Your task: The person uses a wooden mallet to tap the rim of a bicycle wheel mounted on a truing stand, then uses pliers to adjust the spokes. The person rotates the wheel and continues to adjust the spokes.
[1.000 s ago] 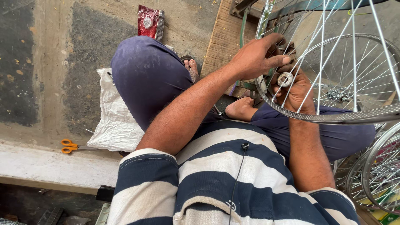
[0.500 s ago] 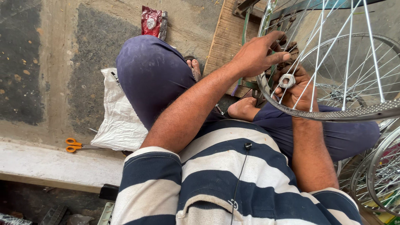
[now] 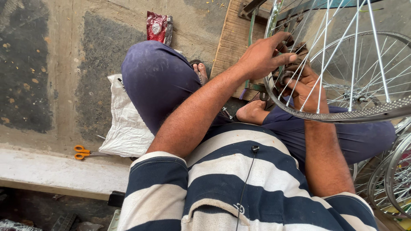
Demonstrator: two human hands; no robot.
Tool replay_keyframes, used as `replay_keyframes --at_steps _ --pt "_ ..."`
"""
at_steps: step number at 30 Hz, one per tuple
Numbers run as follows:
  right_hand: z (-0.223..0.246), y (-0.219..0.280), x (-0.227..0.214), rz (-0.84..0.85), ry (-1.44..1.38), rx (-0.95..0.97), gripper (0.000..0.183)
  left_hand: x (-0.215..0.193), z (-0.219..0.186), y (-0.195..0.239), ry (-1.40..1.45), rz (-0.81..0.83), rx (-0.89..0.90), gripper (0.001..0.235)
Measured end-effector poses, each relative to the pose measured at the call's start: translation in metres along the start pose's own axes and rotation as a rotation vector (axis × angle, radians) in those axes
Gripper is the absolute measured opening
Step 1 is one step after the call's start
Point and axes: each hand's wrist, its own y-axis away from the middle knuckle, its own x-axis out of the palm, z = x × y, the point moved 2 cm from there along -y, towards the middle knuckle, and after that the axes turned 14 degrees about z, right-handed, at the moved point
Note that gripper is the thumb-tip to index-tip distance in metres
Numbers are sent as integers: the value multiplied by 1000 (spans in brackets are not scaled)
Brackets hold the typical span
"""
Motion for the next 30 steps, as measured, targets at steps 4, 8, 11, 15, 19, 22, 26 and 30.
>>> replay_keyframes --at_steps 4,8,11,15,19,22,26,30 --pt "4 -3 5 -89 361 98 28 0 1 0 14 -9 -7 70" --pt "19 -3 11 18 409 -23 36 -2 0 2 11 -25 2 69" --pt "30 0 9 22 426 117 33 -3 0 2 11 -11 -4 66" --pt "29 0 11 6 429 231 34 -1 3 0 4 -10 -11 69" --pt "19 -5 14 -15 486 122 36 1 6 -2 -41 -20 -18 69" --pt "15 -5 14 -4 393 57 37 0 8 0 -37 -37 -4 71" --pt "17 1 14 32 294 -32 39 0 8 -2 -34 -25 -7 71" --pt "17 -1 15 2 293 16 39 -1 7 0 -57 -29 -27 71"
